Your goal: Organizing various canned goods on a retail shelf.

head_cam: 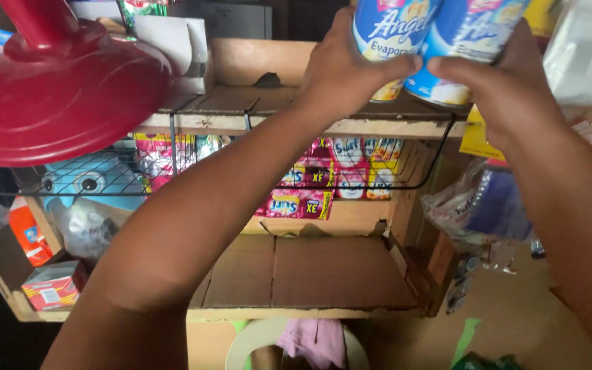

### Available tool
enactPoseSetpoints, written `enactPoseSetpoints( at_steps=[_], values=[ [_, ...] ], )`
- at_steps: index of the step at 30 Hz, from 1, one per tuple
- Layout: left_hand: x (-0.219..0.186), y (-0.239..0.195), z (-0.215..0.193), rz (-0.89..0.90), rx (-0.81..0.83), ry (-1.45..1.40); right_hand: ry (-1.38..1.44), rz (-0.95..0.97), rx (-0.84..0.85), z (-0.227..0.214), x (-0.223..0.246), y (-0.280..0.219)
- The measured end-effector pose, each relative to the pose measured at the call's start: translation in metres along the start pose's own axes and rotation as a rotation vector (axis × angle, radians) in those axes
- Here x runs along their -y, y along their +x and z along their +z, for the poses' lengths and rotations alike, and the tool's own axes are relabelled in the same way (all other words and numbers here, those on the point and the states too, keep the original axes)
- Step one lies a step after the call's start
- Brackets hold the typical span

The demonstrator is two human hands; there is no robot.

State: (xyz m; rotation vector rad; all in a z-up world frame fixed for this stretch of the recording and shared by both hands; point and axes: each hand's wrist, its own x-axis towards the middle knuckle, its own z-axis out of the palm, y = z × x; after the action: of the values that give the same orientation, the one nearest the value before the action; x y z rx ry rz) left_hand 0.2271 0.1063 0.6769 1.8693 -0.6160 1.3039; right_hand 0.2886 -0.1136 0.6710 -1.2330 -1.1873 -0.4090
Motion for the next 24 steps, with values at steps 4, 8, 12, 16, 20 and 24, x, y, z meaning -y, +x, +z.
enactPoseSetpoints(
  at_steps=[4, 8, 12, 16, 20, 24],
  values=[
    [0.041, 0.031, 0.019, -0.144, 0.019, 0.165, -0.106, 0.056, -0.037, -0.015, -0.058, 0.048],
    [0.073, 0.050, 0.041, -0.409, 0.073, 0.333, -0.275, 0.258, -0.122, -0.025, -0.111, 0.079],
    [0.105, 0.070, 0.063, -0.515, 0.097, 0.359, -0.305, 0.329, -0.173, -0.034, -0.140, 0.099],
    [0.122, 0.083, 0.080, -0.528, 0.136, 0.271, -0.330, 0.250, -0.295, -0.041, -0.136, 0.109],
    [0.155, 0.093, 0.101, -0.550, 0.215, 0.253, -0.446, 0.352, -0.282, -0.058, -0.147, 0.117],
    [0.179, 0.094, 0.114, -0.488, 0.260, 0.384, -0.611, 0.384, -0.214, -0.070, -0.166, 0.112]
  ],
)
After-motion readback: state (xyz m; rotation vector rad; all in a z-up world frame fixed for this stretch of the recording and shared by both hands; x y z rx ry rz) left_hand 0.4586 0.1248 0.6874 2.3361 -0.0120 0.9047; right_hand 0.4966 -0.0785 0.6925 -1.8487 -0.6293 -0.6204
